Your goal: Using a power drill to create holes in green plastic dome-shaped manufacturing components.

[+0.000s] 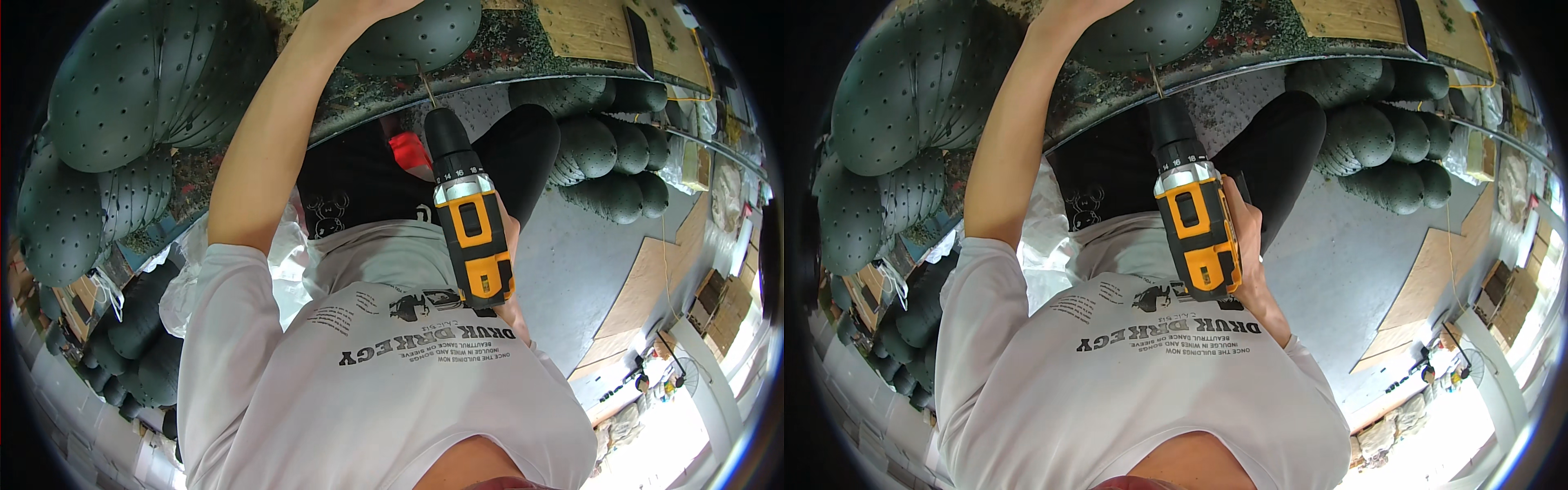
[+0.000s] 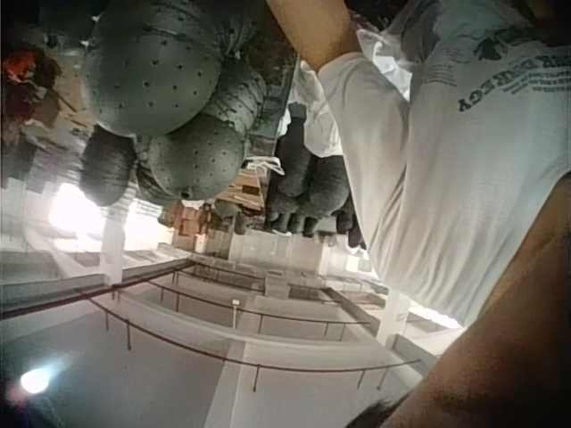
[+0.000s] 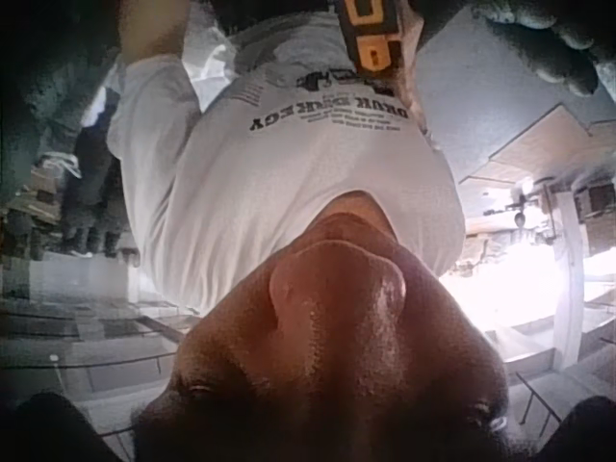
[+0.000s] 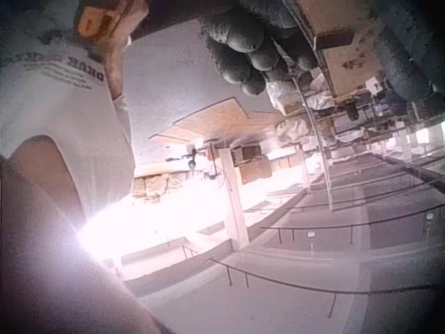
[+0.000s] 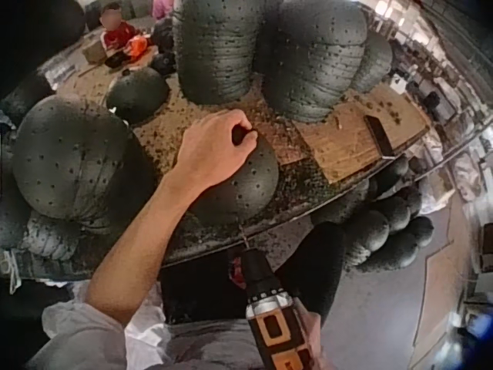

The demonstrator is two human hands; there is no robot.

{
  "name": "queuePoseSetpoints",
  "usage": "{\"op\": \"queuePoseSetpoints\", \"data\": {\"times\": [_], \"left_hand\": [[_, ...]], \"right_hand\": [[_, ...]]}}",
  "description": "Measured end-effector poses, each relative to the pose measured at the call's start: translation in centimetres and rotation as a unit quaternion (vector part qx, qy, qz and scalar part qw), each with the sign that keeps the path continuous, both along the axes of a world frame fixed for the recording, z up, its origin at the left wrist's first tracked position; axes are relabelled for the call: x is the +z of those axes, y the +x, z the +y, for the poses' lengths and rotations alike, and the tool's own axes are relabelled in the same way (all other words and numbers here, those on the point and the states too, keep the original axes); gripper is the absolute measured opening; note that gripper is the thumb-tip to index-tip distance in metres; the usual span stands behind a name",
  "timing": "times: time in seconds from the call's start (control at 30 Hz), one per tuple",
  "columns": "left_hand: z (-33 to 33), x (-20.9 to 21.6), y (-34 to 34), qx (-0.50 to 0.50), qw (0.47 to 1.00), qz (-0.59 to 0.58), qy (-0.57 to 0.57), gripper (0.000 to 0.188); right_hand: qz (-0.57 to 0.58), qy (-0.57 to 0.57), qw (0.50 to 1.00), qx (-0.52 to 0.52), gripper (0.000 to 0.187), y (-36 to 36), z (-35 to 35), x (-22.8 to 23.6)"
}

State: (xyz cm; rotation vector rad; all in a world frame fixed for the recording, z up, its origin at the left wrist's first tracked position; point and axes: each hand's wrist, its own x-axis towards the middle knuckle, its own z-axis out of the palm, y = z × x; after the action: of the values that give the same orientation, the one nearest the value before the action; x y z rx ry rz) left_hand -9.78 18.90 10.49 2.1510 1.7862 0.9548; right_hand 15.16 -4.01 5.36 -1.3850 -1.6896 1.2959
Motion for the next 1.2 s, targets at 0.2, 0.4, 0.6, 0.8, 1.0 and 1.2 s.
{"op": "queuePoseSetpoints", "data": {"times": [0.2, 0.4, 0.6, 0.8, 1.0, 1.2], "left_hand": [[-0.2, 0.3, 0.2, 0.005, 1.000, 0.001, -0.016, 0.022], [-0.2, 0.4, 0.5, 0.014, 0.999, -0.032, -0.031, 0.023], [0.0, -0.2, 0.6, 0.012, 0.999, -0.040, -0.017, 0.023], [-0.2, -0.2, 0.6, 0.010, 0.999, -0.044, -0.023, 0.023], [-0.4, -0.9, 0.5, 0.013, 0.997, -0.047, 0.061, 0.015], [-3.1, 0.3, 0.4, 0.032, 0.985, -0.006, 0.167, 0.019]], "right_hand": [[0.013, -0.005, 1.000, 0.012, 0.034, -0.3, 0.8, 0.8], [0.027, 0.081, 0.996, 0.016, 0.032, -1.9, 4.1, -0.7], [0.061, 0.043, 0.996, -0.043, 0.028, -1.0, 1.8, -1.6], [-0.070, 0.134, 0.988, 0.018, 0.024, 0.9, -0.9, -0.2], [0.018, 0.044, 0.997, -0.066, 0.023, 2.6, -3.5, -0.3], [-0.008, 0.139, 0.988, -0.069, 0.021, 3.4, -4.7, -1.1]]}}
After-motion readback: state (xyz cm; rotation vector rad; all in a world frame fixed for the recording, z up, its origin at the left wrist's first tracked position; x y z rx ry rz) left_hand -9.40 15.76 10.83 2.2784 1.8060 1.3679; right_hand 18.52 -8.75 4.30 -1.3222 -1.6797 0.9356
